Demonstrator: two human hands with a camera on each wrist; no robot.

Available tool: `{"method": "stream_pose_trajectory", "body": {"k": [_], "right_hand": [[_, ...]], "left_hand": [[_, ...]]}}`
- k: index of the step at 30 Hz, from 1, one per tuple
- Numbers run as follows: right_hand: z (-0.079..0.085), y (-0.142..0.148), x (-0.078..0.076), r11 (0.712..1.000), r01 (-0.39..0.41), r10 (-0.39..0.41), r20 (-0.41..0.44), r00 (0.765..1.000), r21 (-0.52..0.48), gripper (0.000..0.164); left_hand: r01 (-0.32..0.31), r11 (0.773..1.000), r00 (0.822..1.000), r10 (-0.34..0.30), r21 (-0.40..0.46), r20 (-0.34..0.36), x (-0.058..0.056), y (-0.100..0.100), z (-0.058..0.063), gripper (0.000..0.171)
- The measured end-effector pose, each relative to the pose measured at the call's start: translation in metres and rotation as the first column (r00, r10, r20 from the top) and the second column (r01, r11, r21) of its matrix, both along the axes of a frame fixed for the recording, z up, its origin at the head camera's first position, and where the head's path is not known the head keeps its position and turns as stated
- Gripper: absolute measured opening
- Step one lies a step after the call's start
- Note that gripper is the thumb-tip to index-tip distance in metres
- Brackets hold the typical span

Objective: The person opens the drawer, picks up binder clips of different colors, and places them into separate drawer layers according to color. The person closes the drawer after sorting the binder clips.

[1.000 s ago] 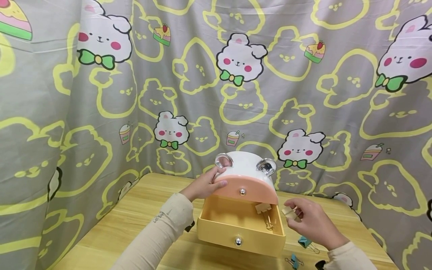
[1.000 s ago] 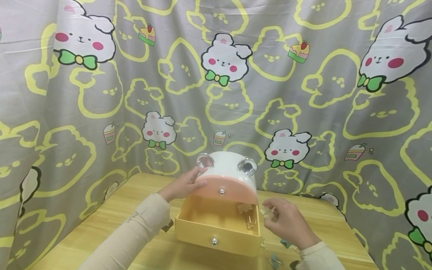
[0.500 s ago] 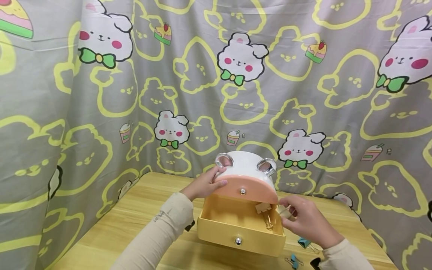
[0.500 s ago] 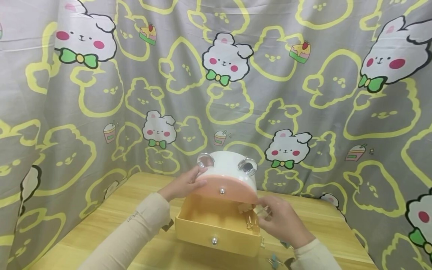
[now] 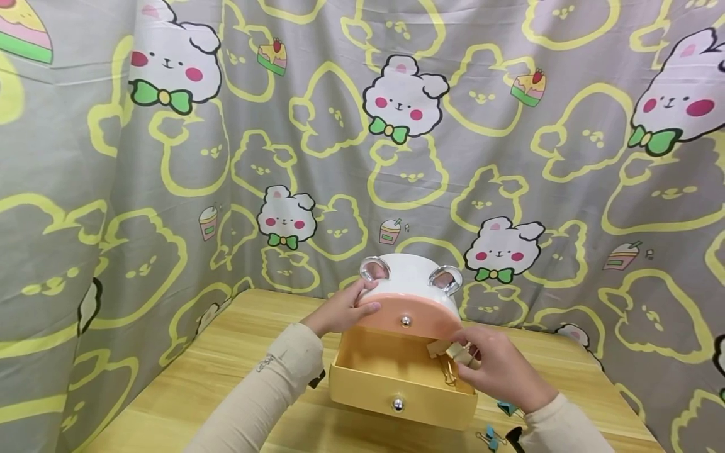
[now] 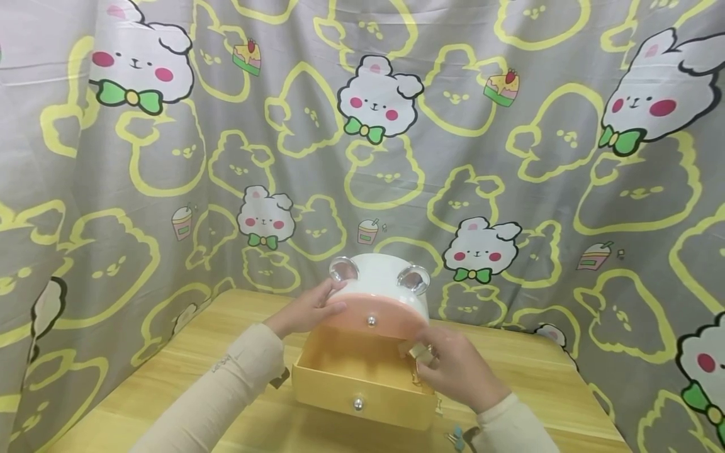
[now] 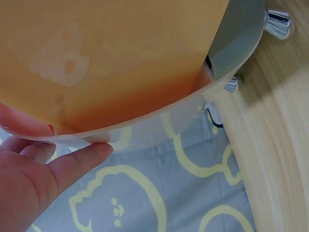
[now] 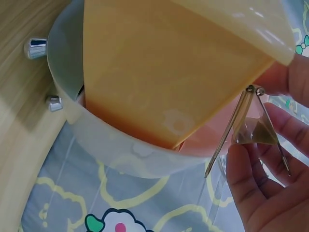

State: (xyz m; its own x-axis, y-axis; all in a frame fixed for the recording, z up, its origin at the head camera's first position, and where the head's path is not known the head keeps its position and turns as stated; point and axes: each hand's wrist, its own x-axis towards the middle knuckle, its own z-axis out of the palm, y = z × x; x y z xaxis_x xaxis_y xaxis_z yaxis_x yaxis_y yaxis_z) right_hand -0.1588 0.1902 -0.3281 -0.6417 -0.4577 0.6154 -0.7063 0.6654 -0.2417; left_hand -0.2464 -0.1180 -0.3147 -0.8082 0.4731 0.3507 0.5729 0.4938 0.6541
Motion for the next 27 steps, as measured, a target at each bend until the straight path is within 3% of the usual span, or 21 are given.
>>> {"method": "stream_pose_trajectory", "body": {"k": [20, 27], "right_hand": [[-0.004, -0.015, -0.003, 0.996, -0.09, 0.091, -0.049, 0.995, 0.023, 0.032], [-0.003, -0.014, -0.003, 0.999, -0.026, 0.028, -0.063, 0.998, 0.027, 0.028]], "left_hand": [[-0.002, 1.0, 1.0, 0.002, -0.004, -0.009, 0.003, 0.001, 0.002, 0.035], [-0.007, 1.0, 1.0, 0.007, -0.003, -0.01, 0.002, 0.0, 0.001, 0.035]]}}
